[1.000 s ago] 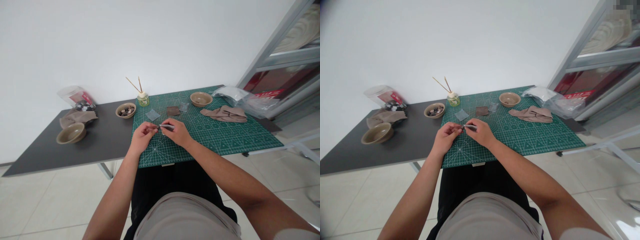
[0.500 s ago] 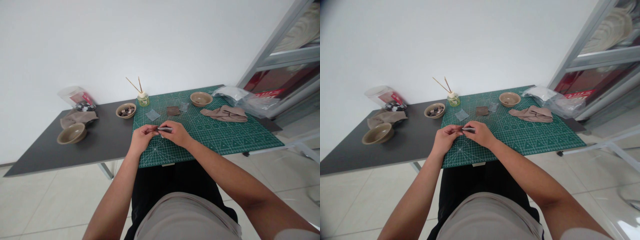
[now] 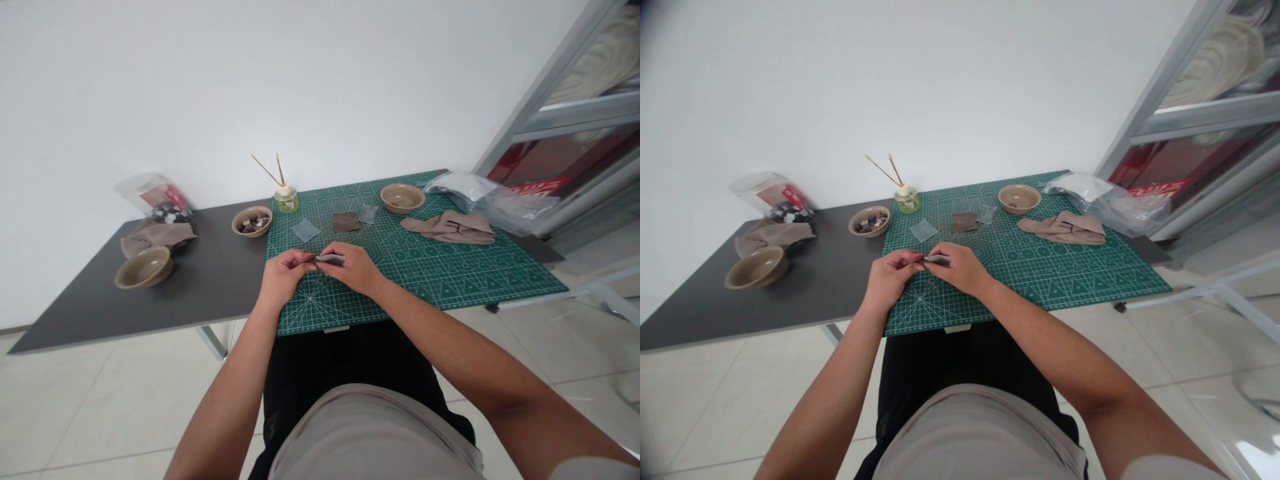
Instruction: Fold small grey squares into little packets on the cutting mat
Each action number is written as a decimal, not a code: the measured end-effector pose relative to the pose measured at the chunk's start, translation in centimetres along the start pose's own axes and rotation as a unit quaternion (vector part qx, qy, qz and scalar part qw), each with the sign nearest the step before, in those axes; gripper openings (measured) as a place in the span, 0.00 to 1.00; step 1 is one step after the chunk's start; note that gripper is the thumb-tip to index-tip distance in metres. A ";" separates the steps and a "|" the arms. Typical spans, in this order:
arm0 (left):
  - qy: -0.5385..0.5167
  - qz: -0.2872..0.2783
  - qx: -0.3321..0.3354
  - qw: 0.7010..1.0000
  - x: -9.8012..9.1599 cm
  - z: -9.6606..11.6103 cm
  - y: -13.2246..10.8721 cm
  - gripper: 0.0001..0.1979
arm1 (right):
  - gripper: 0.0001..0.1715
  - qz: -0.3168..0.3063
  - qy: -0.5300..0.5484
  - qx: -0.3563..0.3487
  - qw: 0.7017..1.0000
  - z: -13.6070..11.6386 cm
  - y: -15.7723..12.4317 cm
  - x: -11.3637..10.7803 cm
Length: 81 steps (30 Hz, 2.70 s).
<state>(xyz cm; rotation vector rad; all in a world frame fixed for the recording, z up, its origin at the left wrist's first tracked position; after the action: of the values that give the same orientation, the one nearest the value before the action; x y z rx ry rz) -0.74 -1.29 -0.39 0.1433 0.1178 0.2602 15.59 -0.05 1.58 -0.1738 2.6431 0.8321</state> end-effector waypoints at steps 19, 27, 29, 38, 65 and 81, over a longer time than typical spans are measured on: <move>0.029 -0.035 -0.007 0.999 0.3 -0.3 0.0 0.09 | 0.06 -0.001 -0.015 -0.011 1.000 -0.1 0.1 0.1; 0.052 -0.049 -0.003 0.997 0.5 -0.6 0.1 0.09 | 0.04 -0.009 0.009 -0.076 0.997 -0.6 0.0 0.2; 0.064 -0.049 -0.004 0.997 0.5 -0.7 0.1 0.10 | 0.03 -0.008 0.011 -0.090 0.996 -0.6 0.0 0.3; 0.071 -0.055 -0.003 0.996 0.6 -0.5 0.0 0.10 | 0.03 -0.001 0.009 -0.052 0.999 -0.2 -0.1 0.1; 0.098 -0.051 0.016 0.994 0.4 -0.6 0.0 0.09 | 0.03 -0.003 0.002 -0.047 0.999 -0.3 0.0 0.1; 0.104 -0.037 0.025 0.994 0.2 -0.3 0.0 0.09 | 0.04 -0.017 -0.003 -0.052 0.999 -0.4 -0.1 0.4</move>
<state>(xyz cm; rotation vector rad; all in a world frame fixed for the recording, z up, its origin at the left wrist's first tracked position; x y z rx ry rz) -0.55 -1.15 -0.75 0.1618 0.3355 0.1981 15.12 -0.31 1.68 -0.2419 2.5853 0.9569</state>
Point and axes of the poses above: each hand's wrist, its own y-axis towards the middle knuckle, its own x-axis out of the palm, z = x × y, the point moved 6 cm from there along y, towards the middle knuckle, and after that the axes turned 12 degrees about z, right-handed, at the moved point
